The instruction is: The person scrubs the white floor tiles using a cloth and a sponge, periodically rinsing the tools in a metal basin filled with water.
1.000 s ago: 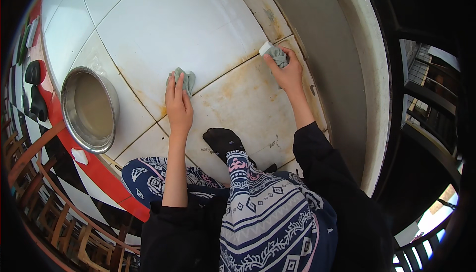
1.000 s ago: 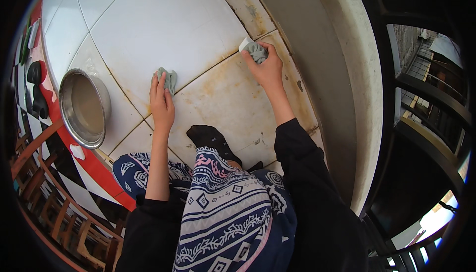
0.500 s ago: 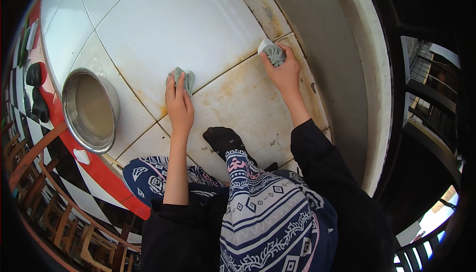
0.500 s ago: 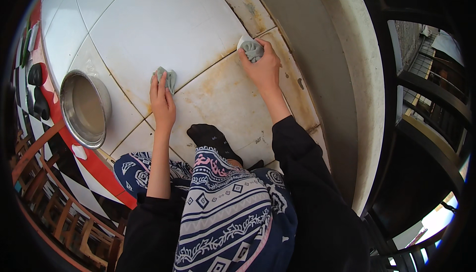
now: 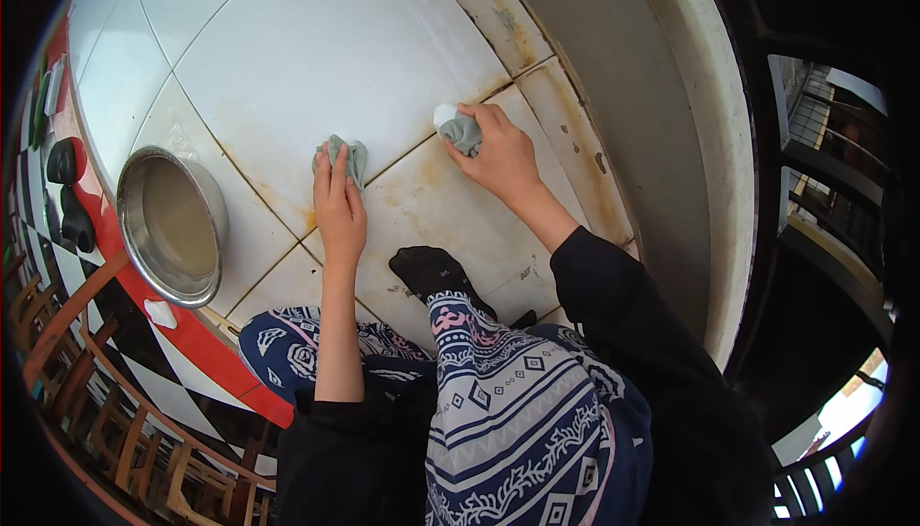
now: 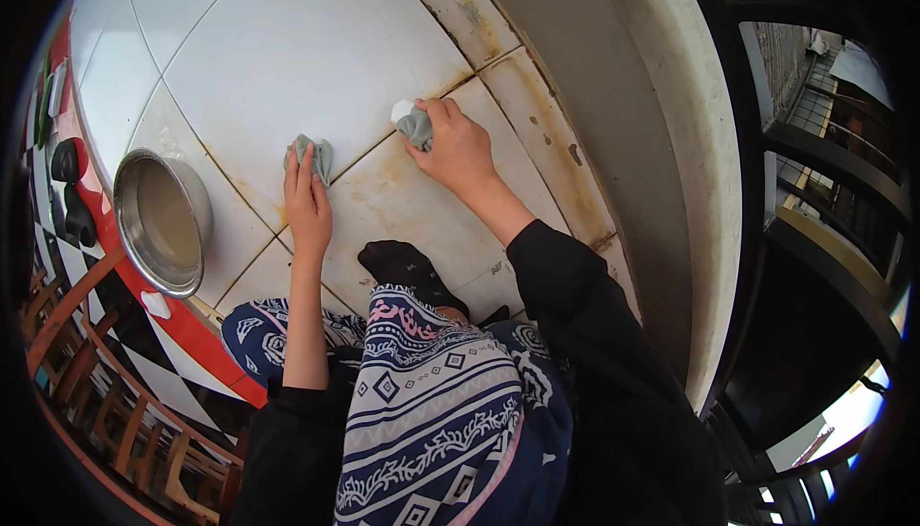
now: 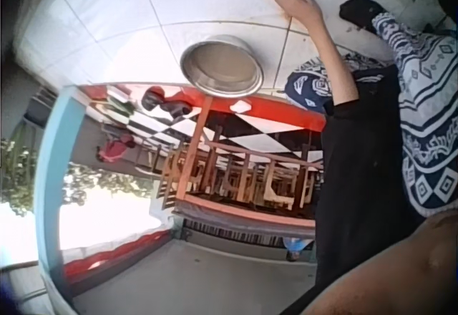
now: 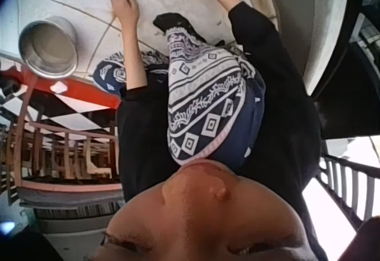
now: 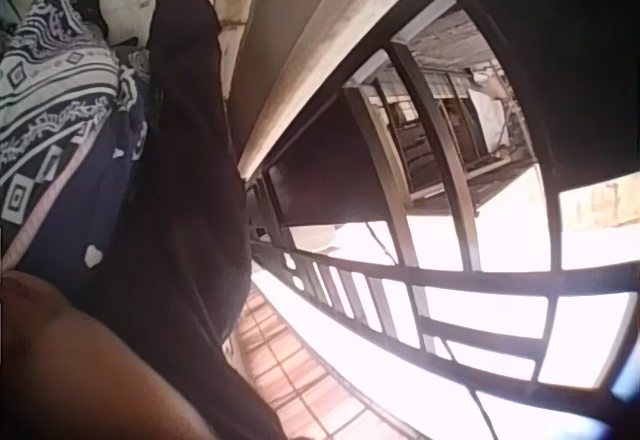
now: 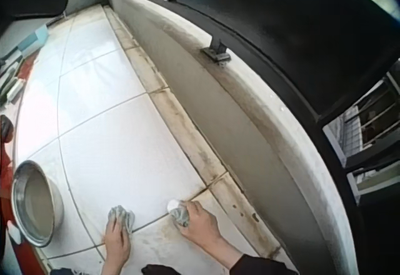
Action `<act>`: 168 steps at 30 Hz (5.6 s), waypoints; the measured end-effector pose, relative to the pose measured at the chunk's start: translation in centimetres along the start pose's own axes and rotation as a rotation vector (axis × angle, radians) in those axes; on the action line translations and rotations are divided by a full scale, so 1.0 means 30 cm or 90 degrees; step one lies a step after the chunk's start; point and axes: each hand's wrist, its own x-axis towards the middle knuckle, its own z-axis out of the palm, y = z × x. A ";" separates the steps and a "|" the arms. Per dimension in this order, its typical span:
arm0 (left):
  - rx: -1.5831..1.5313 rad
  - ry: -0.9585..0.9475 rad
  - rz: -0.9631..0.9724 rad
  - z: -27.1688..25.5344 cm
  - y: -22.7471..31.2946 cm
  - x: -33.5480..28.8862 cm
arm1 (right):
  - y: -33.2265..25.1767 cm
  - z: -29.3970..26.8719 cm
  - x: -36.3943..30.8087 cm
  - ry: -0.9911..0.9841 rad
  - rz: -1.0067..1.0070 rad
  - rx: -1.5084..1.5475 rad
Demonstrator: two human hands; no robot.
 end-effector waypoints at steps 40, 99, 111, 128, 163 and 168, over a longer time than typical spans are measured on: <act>-0.037 -0.073 -0.038 -0.002 0.005 0.013 | -0.010 0.040 0.003 0.132 0.088 -0.067; -0.042 -0.089 -0.022 -0.003 0.003 0.019 | -0.022 0.041 -0.026 0.085 0.042 -0.052; -0.026 -0.089 -0.029 -0.011 -0.001 0.015 | 0.010 0.000 0.006 0.108 0.073 -0.092; -0.040 -0.094 -0.032 -0.001 0.001 0.012 | -0.054 0.057 -0.011 0.030 0.033 -0.096; -0.019 -0.082 -0.009 -0.011 0.008 0.016 | 0.136 -0.086 0.092 0.150 0.103 -0.113; -0.005 -0.072 -0.019 -0.009 -0.006 0.004 | 0.108 -0.077 0.046 0.111 0.159 -0.128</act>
